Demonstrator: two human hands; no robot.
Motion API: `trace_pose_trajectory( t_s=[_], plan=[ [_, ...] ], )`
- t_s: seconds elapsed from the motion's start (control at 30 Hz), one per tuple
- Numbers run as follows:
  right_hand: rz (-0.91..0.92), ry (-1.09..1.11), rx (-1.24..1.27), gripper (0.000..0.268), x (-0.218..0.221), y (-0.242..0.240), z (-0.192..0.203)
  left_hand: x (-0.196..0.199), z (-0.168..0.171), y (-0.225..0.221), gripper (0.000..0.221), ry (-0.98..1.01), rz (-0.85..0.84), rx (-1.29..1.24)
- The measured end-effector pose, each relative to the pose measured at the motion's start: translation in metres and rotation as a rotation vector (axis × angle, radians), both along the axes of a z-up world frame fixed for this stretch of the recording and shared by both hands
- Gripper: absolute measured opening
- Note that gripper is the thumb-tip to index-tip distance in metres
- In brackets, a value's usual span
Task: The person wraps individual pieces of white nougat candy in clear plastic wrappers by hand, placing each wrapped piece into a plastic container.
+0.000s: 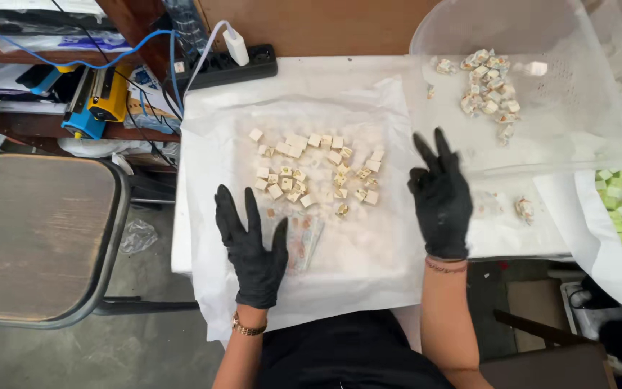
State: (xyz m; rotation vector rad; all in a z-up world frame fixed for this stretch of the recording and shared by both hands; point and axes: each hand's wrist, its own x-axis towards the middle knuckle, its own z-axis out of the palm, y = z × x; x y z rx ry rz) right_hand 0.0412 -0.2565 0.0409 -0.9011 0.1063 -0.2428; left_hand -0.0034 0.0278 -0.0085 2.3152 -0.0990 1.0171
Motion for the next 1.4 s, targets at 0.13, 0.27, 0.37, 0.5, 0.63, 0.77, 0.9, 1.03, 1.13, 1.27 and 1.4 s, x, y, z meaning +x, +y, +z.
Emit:
trace_pose_trajectory(
  t_s=[0.13, 0.27, 0.37, 0.5, 0.63, 0.77, 0.9, 1.03, 1.13, 1.27, 1.4],
  plan=[
    [-0.318, 0.109, -0.327, 0.029, -0.001, 0.024, -0.040, 0.001, 0.004, -0.002, 0.086, 0.423, -0.023, 0.067],
    [-0.661, -0.007, -0.718, 0.020, -0.004, 0.017, -0.063, 0.005, 0.000, -0.004, 0.081, 0.466, 0.012, 0.130],
    [-0.562, -0.051, -1.145, 0.027, -0.001, 0.023, -0.055, 0.004, -0.005, -0.002, 0.083, 0.495, 0.044, 0.145],
    [-0.390, 0.015, -1.275, 0.038, 0.008, 0.011, -0.076, 0.007, -0.012, -0.004, 0.082, 0.470, 0.111, 0.181],
    [-0.301, 0.009, -1.229, 0.032, 0.006, 0.009, -0.075, 0.005, -0.012, -0.004, 0.082, 0.435, 0.083, 0.060],
    [-0.256, -0.040, -1.114, 0.031, 0.001, 0.012, -0.066, 0.004, -0.016, -0.003, 0.079, 0.406, 0.075, 0.018],
    [-0.256, -0.032, -1.121, 0.030, 0.008, 0.007, -0.087, 0.004, -0.019, -0.001, 0.074, 0.382, 0.062, -0.042],
    [-0.269, -0.019, -1.044, 0.027, 0.008, 0.009, -0.087, 0.004, -0.022, 0.000, 0.070, 0.336, 0.032, -0.076],
    [-0.255, -0.016, -0.972, 0.024, 0.008, 0.009, -0.085, 0.004, -0.022, -0.002, 0.068, 0.336, 0.018, -0.103],
    [-0.207, -0.049, -0.985, 0.022, 0.004, 0.007, -0.078, 0.002, -0.016, 0.000, 0.064, 0.213, -0.116, -0.154],
    [-0.213, -0.010, -0.994, 0.022, 0.003, 0.006, -0.078, 0.001, -0.018, -0.001, 0.063, 0.209, -0.133, -0.188]
  ],
)
